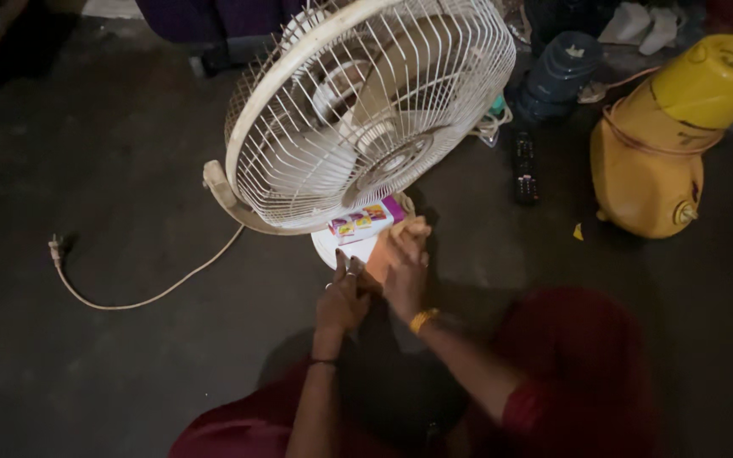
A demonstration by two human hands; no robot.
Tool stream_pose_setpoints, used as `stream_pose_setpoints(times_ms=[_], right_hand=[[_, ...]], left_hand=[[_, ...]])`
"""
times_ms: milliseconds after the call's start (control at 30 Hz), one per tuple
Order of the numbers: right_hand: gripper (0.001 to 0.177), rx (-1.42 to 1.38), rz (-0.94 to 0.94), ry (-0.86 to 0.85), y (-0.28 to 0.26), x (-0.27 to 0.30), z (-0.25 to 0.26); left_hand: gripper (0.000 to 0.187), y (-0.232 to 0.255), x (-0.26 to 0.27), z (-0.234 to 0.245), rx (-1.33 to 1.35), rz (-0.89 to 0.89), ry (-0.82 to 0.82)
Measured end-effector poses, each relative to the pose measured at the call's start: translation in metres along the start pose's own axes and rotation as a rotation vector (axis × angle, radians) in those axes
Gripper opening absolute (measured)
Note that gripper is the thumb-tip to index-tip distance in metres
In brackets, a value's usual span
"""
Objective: The person cleans a table fan by wiping the outer cage and the base with a cloth.
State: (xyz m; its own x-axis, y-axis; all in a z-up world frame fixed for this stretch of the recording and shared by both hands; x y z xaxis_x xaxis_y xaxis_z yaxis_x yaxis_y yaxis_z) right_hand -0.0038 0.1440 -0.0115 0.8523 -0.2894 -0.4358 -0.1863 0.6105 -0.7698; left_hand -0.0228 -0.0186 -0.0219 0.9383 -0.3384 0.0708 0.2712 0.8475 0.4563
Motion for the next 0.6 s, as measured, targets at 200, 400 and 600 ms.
stream_pose_setpoints(times_ms=[200,400,600], right_hand=[[0.050,-0.062,0.234,-0.499,-0.017,0.028,0.017],[0.052,-0.657,-0.791,-0.362,-0.053,0.027,0.063],[0.043,-0.807,0.098,-0.500,-0.152,-0.023,0.143]], left_hand=[[0.101,0.009,0.000,0.014,-0.019,0.027,-0.144],[0.119,0.070,0.041,0.058,0.539,-0.241,-0.056],[0.081,0.119,0.088,0.155,0.296,-0.369,0.580]])
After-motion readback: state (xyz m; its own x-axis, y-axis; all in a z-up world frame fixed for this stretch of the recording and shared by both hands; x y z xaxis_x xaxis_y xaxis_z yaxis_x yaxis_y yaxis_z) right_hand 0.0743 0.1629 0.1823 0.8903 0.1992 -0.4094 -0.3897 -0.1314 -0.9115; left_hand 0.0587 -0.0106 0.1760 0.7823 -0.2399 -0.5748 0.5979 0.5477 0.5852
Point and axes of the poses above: each hand's wrist, its own x-axis away from the middle knuckle, its own z-axis out of the back of the hand, y = z × x, the point moved 2 cm from there along -x, towards the middle knuckle, and after that the axes turned 14 degrees about -x, right-handed, at the moved point
